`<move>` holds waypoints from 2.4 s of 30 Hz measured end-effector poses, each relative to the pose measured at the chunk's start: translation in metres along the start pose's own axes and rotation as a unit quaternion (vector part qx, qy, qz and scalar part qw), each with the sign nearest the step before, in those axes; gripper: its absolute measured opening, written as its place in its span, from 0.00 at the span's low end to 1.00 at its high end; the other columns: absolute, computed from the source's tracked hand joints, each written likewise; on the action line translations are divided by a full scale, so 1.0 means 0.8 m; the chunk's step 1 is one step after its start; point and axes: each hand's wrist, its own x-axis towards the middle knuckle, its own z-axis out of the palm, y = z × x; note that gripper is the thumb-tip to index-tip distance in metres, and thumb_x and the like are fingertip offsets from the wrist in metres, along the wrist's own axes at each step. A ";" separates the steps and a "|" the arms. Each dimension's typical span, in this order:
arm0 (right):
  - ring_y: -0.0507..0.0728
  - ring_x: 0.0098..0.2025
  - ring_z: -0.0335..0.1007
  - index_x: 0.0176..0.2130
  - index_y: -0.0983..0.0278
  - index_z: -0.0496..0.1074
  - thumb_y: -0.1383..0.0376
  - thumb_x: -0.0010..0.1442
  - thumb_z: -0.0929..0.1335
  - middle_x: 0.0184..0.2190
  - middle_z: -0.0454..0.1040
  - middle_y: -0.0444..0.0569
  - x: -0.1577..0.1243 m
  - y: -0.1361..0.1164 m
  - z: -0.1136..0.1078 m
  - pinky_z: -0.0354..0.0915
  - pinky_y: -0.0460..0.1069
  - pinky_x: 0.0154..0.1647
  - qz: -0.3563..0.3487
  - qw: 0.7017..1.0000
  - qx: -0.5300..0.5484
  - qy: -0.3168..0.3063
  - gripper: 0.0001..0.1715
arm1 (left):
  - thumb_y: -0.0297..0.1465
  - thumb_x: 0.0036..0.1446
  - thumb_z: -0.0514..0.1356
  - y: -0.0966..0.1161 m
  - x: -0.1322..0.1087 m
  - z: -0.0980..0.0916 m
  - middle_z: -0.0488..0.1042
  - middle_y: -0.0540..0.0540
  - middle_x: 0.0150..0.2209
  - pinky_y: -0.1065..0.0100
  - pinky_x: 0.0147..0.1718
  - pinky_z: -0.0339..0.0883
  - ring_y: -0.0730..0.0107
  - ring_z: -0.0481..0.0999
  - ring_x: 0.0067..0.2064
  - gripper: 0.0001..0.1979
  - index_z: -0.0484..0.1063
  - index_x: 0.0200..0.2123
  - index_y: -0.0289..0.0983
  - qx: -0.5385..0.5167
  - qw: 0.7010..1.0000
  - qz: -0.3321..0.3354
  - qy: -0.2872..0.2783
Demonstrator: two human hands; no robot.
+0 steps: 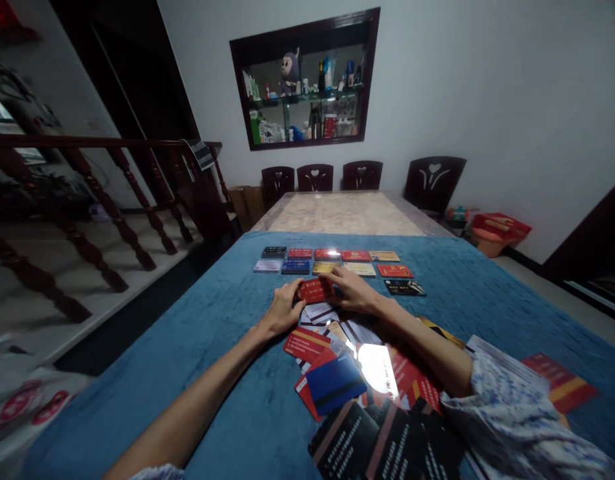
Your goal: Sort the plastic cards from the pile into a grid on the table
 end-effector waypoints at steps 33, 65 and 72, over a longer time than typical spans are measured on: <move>0.63 0.47 0.63 0.49 0.65 0.73 0.53 0.59 0.71 0.45 0.71 0.57 0.006 0.008 -0.039 0.62 0.56 0.44 0.038 0.994 -0.092 -0.042 0.24 | 0.24 0.54 0.61 0.025 0.055 -0.023 0.67 0.37 0.55 0.48 0.52 0.57 0.49 0.64 0.55 0.22 0.67 0.53 0.37 0.149 0.984 0.042 -0.093; 0.63 0.50 0.65 0.45 0.61 0.75 0.53 0.61 0.70 0.46 0.71 0.56 0.071 0.082 -0.078 0.60 0.50 0.42 0.128 0.970 -0.159 -0.134 0.17 | 0.28 0.57 0.57 0.018 0.175 -0.007 0.68 0.38 0.55 0.48 0.51 0.58 0.50 0.61 0.57 0.15 0.66 0.49 0.38 0.255 0.955 0.014 -0.152; 0.65 0.55 0.63 0.50 0.61 0.73 0.53 0.61 0.70 0.50 0.71 0.58 0.085 0.103 -0.072 0.62 0.51 0.45 0.165 0.957 -0.167 -0.170 0.22 | 0.28 0.58 0.55 0.013 0.198 0.004 0.67 0.37 0.57 0.47 0.52 0.58 0.49 0.61 0.58 0.16 0.67 0.50 0.37 0.262 0.950 0.000 -0.170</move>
